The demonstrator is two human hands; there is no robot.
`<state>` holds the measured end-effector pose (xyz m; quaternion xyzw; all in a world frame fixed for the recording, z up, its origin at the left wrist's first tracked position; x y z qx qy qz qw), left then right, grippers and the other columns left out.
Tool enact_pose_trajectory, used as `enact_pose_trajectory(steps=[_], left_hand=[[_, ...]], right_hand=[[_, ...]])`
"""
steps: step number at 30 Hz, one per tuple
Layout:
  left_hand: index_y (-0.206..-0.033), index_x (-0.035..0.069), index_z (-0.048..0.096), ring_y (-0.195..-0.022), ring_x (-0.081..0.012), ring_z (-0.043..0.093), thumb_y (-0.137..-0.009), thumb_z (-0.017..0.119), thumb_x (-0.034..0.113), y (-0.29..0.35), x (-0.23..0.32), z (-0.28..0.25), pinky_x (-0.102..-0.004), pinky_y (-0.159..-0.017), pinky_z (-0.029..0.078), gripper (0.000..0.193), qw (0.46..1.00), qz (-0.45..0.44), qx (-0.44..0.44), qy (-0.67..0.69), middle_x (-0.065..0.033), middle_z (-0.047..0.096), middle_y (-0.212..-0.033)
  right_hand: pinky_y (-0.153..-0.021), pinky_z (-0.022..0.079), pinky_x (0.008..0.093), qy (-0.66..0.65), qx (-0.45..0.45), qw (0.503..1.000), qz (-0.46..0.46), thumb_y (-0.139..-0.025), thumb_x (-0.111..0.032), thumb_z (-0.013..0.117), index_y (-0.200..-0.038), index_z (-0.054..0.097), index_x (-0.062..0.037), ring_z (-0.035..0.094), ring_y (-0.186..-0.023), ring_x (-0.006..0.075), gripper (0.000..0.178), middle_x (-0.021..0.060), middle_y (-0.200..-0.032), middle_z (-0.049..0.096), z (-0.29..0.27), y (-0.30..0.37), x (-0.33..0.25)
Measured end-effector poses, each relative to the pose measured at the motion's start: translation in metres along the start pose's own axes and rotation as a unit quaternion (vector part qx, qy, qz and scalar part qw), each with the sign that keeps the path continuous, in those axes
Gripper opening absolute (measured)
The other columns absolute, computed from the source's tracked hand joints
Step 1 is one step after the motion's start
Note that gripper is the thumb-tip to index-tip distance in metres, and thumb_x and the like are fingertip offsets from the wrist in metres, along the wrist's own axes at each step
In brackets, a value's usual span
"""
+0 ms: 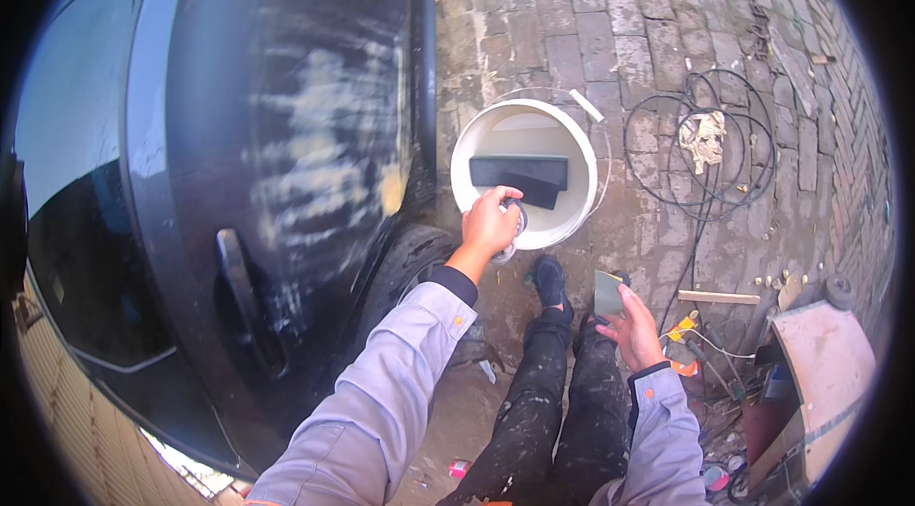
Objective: The person sands the side panel of a black car using a sanding block and wipes the surface with a cloth. They repeatedly rub the panel and occasionally dip the sanding block into a bucket of water.
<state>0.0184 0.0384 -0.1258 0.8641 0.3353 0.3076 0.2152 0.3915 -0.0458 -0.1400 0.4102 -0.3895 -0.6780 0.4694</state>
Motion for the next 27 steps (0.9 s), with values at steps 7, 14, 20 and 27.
enact_pose_trajectory(steps=[7,14,20,27], left_hand=[[-0.121,0.019,0.076,-0.121,-0.0413,0.066,-0.092,0.064,0.001,-0.074,-0.018,0.08,-0.0501,-0.106,0.053,0.036,0.989,0.144,-0.019,-0.001,-0.0151,0.071,-0.124],[-0.136,0.007,0.075,-0.132,-0.0269,0.064,-0.109,0.069,0.021,-0.004,0.038,0.084,-0.0413,-0.115,0.049,0.031,0.968,0.145,-0.122,0.164,-0.0136,0.068,-0.143],[-0.131,-0.004,0.075,-0.101,-0.0107,0.069,-0.109,0.076,0.03,0.069,0.09,0.073,-0.03,-0.092,0.056,0.04,0.884,0.056,-0.347,0.309,-0.0056,0.078,-0.114],[-0.096,0.0,0.076,-0.073,-0.0047,0.063,-0.11,0.073,0.037,0.103,0.091,0.065,-0.0271,-0.067,0.055,0.04,0.888,-0.001,-0.336,0.315,0.0034,0.072,-0.081]], right_hand=[[-0.1,0.057,0.0396,0.032,0.097,0.994,-0.03,-0.11,-0.035,0.072,-0.151,0.059,-0.0025,0.068,-0.131,0.0242,0.054,0.0098,-0.14,0.068,-0.019,-0.075,-0.02],[-0.094,0.058,0.0345,0.126,0.001,0.985,-0.114,-0.113,-0.034,0.068,-0.126,0.077,0.0001,0.074,-0.098,0.015,0.038,0.0059,-0.113,0.081,0.038,-0.052,-0.059],[-0.063,0.053,0.0287,0.195,-0.046,0.97,-0.134,-0.112,-0.044,0.068,-0.099,0.078,0.0,0.066,-0.067,0.0084,0.047,0.0041,-0.077,0.074,0.08,-0.008,-0.089],[-0.054,0.047,0.0296,0.239,0.046,0.952,-0.187,-0.113,-0.049,0.066,-0.074,0.07,-0.0012,0.059,-0.058,0.0066,0.061,-0.0001,-0.061,0.064,0.082,0.002,-0.095]])
Point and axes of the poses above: each hand's wrist, its own y-axis away from the middle knuckle, its own z-axis out of the palm, x = y × z, the point moved 8 cm from there along -y, towards the middle knuckle
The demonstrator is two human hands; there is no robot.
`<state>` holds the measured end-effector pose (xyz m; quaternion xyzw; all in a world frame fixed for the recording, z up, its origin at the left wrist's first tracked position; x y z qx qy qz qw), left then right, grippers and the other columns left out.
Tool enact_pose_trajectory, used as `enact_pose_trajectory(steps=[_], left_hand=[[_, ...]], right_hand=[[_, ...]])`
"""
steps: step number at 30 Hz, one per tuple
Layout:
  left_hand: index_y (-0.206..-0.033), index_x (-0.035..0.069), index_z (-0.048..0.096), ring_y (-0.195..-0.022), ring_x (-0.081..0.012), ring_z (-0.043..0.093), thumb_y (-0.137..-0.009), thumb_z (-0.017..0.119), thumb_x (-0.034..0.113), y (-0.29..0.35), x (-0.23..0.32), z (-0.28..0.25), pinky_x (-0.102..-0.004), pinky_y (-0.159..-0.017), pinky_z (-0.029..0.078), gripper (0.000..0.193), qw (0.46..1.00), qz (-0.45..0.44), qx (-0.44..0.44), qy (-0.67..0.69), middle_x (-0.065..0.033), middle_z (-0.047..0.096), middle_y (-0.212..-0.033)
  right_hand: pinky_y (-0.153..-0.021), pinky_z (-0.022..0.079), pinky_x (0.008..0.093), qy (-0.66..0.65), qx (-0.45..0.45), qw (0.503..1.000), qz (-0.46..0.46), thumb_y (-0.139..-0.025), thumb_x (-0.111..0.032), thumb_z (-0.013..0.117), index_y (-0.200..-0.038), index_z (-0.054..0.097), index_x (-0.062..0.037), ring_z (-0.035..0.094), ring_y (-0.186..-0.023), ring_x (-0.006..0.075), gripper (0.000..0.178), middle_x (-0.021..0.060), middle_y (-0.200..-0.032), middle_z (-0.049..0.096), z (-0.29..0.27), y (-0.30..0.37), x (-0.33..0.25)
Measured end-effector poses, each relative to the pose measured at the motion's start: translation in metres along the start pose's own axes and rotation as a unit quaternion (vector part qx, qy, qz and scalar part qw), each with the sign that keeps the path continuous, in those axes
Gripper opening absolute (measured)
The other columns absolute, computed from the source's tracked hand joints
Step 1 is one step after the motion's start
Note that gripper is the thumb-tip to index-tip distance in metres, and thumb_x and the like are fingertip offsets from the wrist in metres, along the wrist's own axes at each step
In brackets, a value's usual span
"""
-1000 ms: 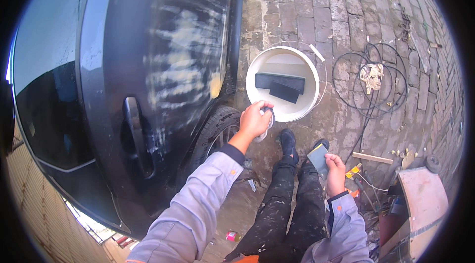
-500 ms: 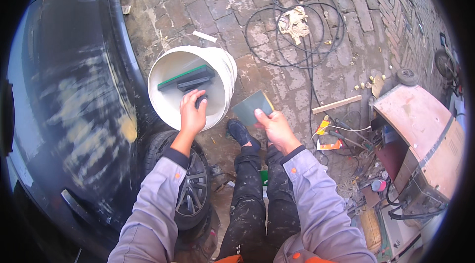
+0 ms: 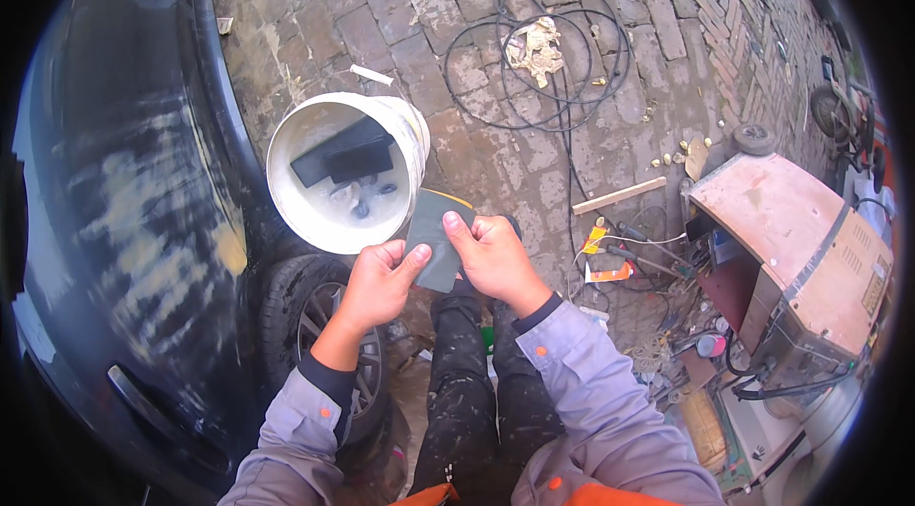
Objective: The person sands the side panel of a black car using a sanding block and wipes the surface with a cloth. They repeatedly rub the panel and occasionally dip the sanding block into a bucket of water.
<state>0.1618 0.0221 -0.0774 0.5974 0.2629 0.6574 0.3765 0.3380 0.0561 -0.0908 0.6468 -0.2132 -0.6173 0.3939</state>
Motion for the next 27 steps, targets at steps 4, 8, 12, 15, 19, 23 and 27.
enact_pose_trajectory(steps=[4,8,12,15,19,23,27], left_hand=[[-0.094,-0.002,0.075,-0.07,-0.0056,0.064,-0.115,0.065,0.038,0.012,-0.001,0.012,-0.0291,-0.064,0.056,0.046,0.998,0.009,0.025,-0.053,-0.0005,0.069,-0.073],[-0.092,-0.003,0.074,-0.069,-0.0062,0.061,-0.117,0.06,0.038,0.021,-0.006,0.026,-0.0287,-0.066,0.054,0.05,0.995,0.024,0.006,-0.099,-0.0043,0.065,-0.068],[-0.101,-0.002,0.075,-0.076,-0.006,0.058,-0.116,0.064,0.034,0.026,-0.007,0.027,-0.0274,-0.07,0.052,0.041,0.995,0.028,-0.01,-0.094,-0.0043,0.067,-0.076],[-0.118,0.002,0.076,-0.085,-0.0097,0.066,-0.109,0.076,0.024,0.028,0.003,0.022,-0.0286,-0.074,0.057,0.024,0.991,0.052,0.084,0.094,-0.0051,0.072,-0.096],[-0.113,0.007,0.079,-0.084,-0.0207,0.075,-0.09,0.094,0.025,0.044,0.053,0.035,-0.0338,-0.073,0.062,0.032,0.943,0.225,0.184,-0.158,-0.0063,0.073,-0.107],[-0.103,0.01,0.081,-0.094,-0.026,0.075,-0.081,0.095,0.013,0.056,0.076,0.066,-0.0373,-0.077,0.061,0.027,0.879,0.305,0.161,-0.329,-0.0057,0.075,-0.105],[-0.1,0.011,0.081,-0.089,-0.0244,0.074,-0.086,0.091,0.015,0.057,0.082,0.072,-0.0371,-0.074,0.061,0.018,0.85,0.365,0.182,-0.333,-0.0025,0.076,-0.101]], right_hand=[[-0.052,0.044,0.0267,0.046,0.039,0.997,-0.043,-0.114,-0.051,0.063,-0.076,0.074,-0.0027,0.054,-0.057,0.0041,0.062,-0.004,-0.066,0.065,-0.004,0.005,-0.003],[-0.054,0.044,0.0295,0.07,0.039,0.996,-0.028,-0.112,-0.049,0.067,-0.079,0.076,0.0005,0.051,-0.063,0.0037,0.06,-0.0034,-0.065,0.063,-0.012,0.01,0.001],[-0.056,0.046,0.0304,0.047,-0.023,0.998,-0.026,-0.111,-0.048,0.069,-0.085,0.079,0.0021,0.051,-0.065,0.0042,0.058,-0.0027,-0.066,0.065,-0.015,0.019,0.001],[-0.061,0.049,0.0298,0.039,-0.035,0.998,-0.042,-0.114,-0.046,0.066,-0.091,0.079,0.0029,0.056,-0.069,0.0044,0.056,-0.0018,-0.07,0.069,-0.019,0.028,-0.003],[-0.064,0.053,0.0313,0.109,0.043,0.988,-0.098,-0.117,-0.049,0.056,-0.102,0.078,0.0056,0.062,-0.07,0.0089,0.061,0.0007,-0.073,0.07,-0.03,0.045,-0.016],[-0.084,0.058,0.0368,0.019,-0.038,0.999,-0.033,-0.12,-0.06,0.034,-0.112,0.076,0.0072,0.073,-0.09,0.0197,0.079,0.0122,-0.093,0.075,-0.017,0.058,-0.005],[-0.094,0.055,0.0384,-0.108,-0.049,0.991,-0.054,-0.12,-0.061,0.025,-0.112,0.076,0.0077,0.072,-0.098,0.0226,0.086,0.0157,-0.102,0.078,-0.021,0.067,-0.007]])
Point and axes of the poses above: each hand's wrist, its own y-axis away from the middle knuckle, its own z-axis out of the palm, x = y × z, the point moved 8 cm from there along -y, towards the middle knuckle
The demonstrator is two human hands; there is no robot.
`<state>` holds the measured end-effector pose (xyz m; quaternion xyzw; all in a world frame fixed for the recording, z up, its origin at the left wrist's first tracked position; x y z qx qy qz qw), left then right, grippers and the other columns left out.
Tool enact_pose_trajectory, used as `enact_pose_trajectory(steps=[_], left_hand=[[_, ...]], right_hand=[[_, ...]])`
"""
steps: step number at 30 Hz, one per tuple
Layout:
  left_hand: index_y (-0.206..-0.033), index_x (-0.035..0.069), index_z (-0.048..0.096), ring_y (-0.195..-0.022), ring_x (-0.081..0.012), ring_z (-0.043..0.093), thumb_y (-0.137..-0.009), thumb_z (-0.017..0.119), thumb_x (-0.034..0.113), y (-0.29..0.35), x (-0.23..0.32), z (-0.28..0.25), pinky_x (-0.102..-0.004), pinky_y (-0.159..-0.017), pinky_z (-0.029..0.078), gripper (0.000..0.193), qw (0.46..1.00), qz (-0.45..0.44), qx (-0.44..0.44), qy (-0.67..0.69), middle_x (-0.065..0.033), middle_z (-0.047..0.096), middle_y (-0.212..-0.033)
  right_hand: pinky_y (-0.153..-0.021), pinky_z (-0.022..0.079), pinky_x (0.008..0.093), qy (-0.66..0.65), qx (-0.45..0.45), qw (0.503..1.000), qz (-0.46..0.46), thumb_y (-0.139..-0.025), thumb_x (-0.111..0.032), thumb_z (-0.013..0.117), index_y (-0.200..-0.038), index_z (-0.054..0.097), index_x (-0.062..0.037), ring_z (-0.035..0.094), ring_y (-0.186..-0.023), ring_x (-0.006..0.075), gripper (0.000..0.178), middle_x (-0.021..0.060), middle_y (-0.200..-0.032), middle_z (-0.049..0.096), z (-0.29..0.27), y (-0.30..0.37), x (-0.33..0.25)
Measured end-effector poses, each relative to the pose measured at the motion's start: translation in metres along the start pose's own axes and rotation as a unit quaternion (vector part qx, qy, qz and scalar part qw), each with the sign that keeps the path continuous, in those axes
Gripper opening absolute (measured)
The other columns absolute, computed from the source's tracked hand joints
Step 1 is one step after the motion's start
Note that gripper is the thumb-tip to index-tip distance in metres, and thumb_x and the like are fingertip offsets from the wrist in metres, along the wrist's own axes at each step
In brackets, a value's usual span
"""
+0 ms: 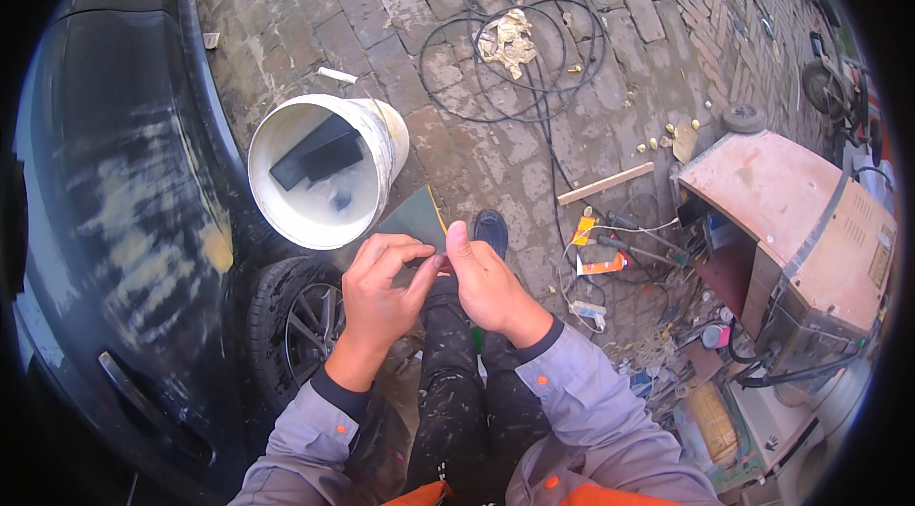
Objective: The person sands the side panel of a black car using a sanding block and wipes the surface with a cloth. They repeatedly rub the panel and occasionally dip the sanding block into a bucket of water.
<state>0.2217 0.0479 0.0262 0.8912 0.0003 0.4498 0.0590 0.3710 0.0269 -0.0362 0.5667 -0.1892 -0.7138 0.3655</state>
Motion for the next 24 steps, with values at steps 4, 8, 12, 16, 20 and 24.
enact_pose_trajectory(steps=[4,8,12,16,20,24], left_hand=[[-0.097,0.009,0.081,-0.089,-0.0212,0.075,-0.09,0.088,0.011,0.003,-0.016,0.014,-0.0336,-0.075,0.06,0.01,0.985,-0.085,-0.055,0.138,-0.0059,0.078,-0.103],[-0.104,0.003,0.077,-0.093,-0.0118,0.072,-0.102,0.081,0.01,0.013,-0.033,0.03,-0.0306,-0.081,0.061,0.009,0.93,-0.199,-0.114,0.289,-0.0046,0.076,-0.104],[-0.114,0.005,0.064,-0.092,-0.004,0.064,-0.111,0.069,0.013,0.026,-0.063,0.036,-0.0239,-0.084,0.053,0.01,0.826,-0.341,-0.043,0.447,0.0011,0.071,-0.104],[-0.118,0.006,0.055,-0.093,-0.0032,0.061,-0.115,0.06,0.009,0.022,-0.079,0.023,-0.0249,-0.083,0.052,0.006,0.86,-0.318,0.026,0.398,0.0004,0.07,-0.104],[-0.141,0.003,0.053,-0.114,-0.0187,0.069,-0.109,0.072,0.018,0.011,-0.062,0.013,-0.0367,-0.101,0.055,0.04,0.914,-0.277,-0.009,0.296,-0.014,0.069,-0.129],[-0.157,0.005,0.05,-0.127,-0.0394,0.069,-0.096,0.087,0.026,-0.013,0.01,-0.002,-0.0515,-0.12,0.045,0.075,0.988,0.022,-0.15,-0.041,-0.0231,0.059,-0.152]], right_hand=[[-0.093,0.056,0.0381,0.057,-0.013,0.998,0.018,-0.121,-0.056,0.027,-0.111,0.077,0.008,0.072,-0.098,0.022,0.081,0.0146,-0.101,0.078,-0.004,0.002,0.001],[-0.089,0.056,0.0366,0.032,0.021,0.999,0.019,-0.122,-0.052,0.031,-0.109,0.077,0.0084,0.071,-0.091,0.0192,0.077,0.0119,-0.094,0.078,-0.016,0.004,-0.001],[-0.082,0.055,0.0348,0.076,0.069,0.994,-0.029,-0.122,-0.045,0.041,-0.108,0.077,0.0067,0.067,-0.083,0.0139,0.065,0.0082,-0.087,0.075,-0.031,0.009,-0.009],[-0.073,0.05,0.033,0.158,0.13,0.976,-0.069,-0.121,-0.038,0.051,-0.104,0.075,0.0052,0.055,-0.079,0.0088,0.052,0.003,-0.08,0.067,-0.05,0.011,-0.014],[-0.073,0.047,0.0317,0.114,0.058,0.988,-0.087,-0.121,-0.038,0.051,-0.099,0.071,0.0042,0.05,-0.08,0.0077,0.052,-0.0016,-0.079,0.059,-0.052,0.005,-0.018],[-0.075,0.045,0.0309,0.109,-0.106,0.987,-0.05,-0.121,-0.038,0.051,-0.1,0.07,0.0029,0.047,-0.082,0.0078,0.05,-0.0037,-0.083,0.057,-0.044,0.004,-0.019]])
Point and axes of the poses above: each hand's wrist, its own y-axis away from the middle knuckle, its own z-axis out of the palm, x = y × z, the point moved 8 cm from there along -y, towards the middle knuckle
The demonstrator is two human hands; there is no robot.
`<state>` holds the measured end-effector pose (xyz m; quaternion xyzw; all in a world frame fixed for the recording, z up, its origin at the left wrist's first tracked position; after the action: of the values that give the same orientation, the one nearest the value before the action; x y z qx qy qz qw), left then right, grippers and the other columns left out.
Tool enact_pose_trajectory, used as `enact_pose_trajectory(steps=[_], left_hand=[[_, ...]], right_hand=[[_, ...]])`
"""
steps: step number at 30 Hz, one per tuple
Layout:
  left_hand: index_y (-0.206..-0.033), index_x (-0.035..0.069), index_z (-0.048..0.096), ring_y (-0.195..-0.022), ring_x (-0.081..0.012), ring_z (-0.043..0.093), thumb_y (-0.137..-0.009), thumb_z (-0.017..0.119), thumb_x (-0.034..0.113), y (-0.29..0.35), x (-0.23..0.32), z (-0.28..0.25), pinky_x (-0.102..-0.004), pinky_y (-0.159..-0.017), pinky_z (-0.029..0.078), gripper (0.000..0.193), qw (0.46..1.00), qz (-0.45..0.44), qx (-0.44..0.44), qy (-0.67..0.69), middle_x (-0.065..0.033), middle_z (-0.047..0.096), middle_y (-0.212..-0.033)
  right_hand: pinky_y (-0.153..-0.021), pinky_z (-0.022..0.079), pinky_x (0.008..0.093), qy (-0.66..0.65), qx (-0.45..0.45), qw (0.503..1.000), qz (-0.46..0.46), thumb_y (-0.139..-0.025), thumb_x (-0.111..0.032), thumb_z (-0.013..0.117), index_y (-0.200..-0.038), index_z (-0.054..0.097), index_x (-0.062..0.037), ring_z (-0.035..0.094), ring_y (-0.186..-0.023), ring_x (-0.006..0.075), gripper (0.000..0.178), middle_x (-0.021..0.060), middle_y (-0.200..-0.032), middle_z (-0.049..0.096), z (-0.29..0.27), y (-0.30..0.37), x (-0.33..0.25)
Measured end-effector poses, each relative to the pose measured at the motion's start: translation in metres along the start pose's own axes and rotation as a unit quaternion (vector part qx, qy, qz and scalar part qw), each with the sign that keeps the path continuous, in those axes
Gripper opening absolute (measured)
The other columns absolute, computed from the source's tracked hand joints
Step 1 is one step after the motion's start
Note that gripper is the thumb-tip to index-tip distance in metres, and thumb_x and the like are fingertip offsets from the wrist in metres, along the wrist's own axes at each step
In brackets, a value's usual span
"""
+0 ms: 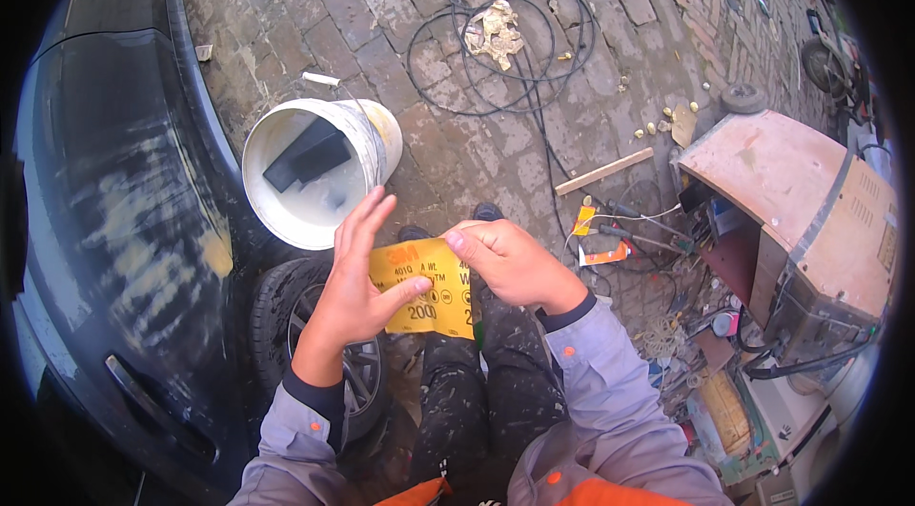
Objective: The person sands the side panel of a black car using a sanding block and wipes the surface with a cloth. They repeatedly rub the panel and occasionally dip the sanding block into a bucket of water.
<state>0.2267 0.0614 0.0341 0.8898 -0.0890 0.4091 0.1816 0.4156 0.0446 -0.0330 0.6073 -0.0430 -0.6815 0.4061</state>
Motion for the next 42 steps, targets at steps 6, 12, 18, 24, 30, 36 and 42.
enact_pose_trajectory(steps=[6,12,18,24,30,36,42], left_hand=[[-0.123,0.002,0.079,-0.095,-0.0158,0.076,-0.104,0.08,0.032,0.006,-0.03,0.035,-0.0378,-0.089,0.061,0.036,0.905,-0.286,-0.194,0.247,-0.007,0.082,-0.097],[-0.128,-0.006,0.074,-0.097,-0.0078,0.071,-0.116,0.063,0.023,0.022,-0.049,0.053,-0.0278,-0.083,0.059,0.033,0.83,-0.307,-0.06,0.462,-0.0054,0.08,-0.111],[-0.129,-0.002,0.075,-0.103,-0.0104,0.071,-0.115,0.06,0.009,0.026,-0.046,0.035,-0.0296,-0.093,0.058,0.023,0.815,-0.249,-0.058,0.519,-0.007,0.079,-0.116],[-0.108,0.001,0.082,-0.105,-0.0177,0.074,-0.101,0.053,-0.012,0.018,-0.04,0.011,-0.0333,-0.095,0.057,0.032,0.893,-0.152,-0.145,0.398,-0.0097,0.079,-0.116],[-0.105,0.0,0.082,-0.106,-0.0208,0.073,-0.096,0.053,-0.017,0.017,-0.027,-0.004,-0.0326,-0.098,0.055,0.034,0.924,-0.073,-0.153,0.342,-0.0117,0.078,-0.113],[-0.128,0.001,0.076,-0.105,-0.021,0.073,-0.107,0.051,-0.01,0.022,-0.034,-0.002,-0.0331,-0.097,0.056,0.034,0.929,-0.131,-0.112,0.329,-0.0113,0.078,-0.119],[-0.151,0.001,0.062,-0.101,-0.014,0.072,-0.119,0.052,0.018,0.035,-0.062,0.016,-0.0309,-0.09,0.057,0.037,0.786,-0.336,-0.059,0.516,-0.0104,0.078,-0.12]], right_hand=[[-0.105,0.057,0.0387,-0.417,-0.042,0.907,0.026,-0.118,-0.065,0.033,-0.135,0.067,-0.0059,0.072,-0.122,0.022,0.07,0.0126,-0.135,0.074,-0.001,0.011,-0.001],[-0.102,0.059,0.0352,-0.191,0.02,0.978,0.08,-0.115,-0.028,0.062,-0.148,0.064,0.0005,0.072,-0.119,0.0149,0.043,0.0103,-0.136,0.075,0.015,0.02,0.013],[-0.1,0.059,0.0326,-0.115,0.024,0.993,0.019,-0.109,-0.002,0.063,-0.129,0.079,0.0017,0.075,-0.113,0.0152,0.026,0.0087,-0.124,0.081,0.008,0.022,-0.008],[-0.099,0.055,0.0327,-0.097,-0.037,0.995,0.008,-0.1,0.008,0.051,-0.109,0.08,0.0007,0.073,-0.105,0.0157,0.031,0.0081,-0.111,0.08,0.002,0.02,-0.011],[-0.098,0.053,0.0323,-0.116,-0.063,0.991,-0.023,-0.098,0.01,0.048,-0.102,0.078,-0.0003,0.07,-0.106,0.0165,0.031,0.0075,-0.113,0.077,0.01,0.017,-0.016],[-0.108,0.053,0.0364,-0.071,-0.009,0.997,-0.013,-0.093,0.017,0.043,-0.109,0.079,0.0009,0.071,-0.12,0.0234,0.042,0.0128,-0.123,0.077,0.011,0.019,-0.025],[-0.108,0.054,0.0372,0.002,-0.001,0.998,-0.061,-0.089,0.018,0.041,-0.108,0.078,0.0008,0.072,-0.119,0.0275,0.045,0.0174,-0.131,0.075,0.009,0.02,-0.026]])
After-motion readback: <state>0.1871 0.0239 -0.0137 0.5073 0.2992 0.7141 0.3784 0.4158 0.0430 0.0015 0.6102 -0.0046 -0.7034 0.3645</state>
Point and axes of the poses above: each hand's wrist, its own y-axis away from the middle knuckle, its own z-axis out of the palm, x = y × z, the point moved 8 cm from there along -y, towards the middle knuckle
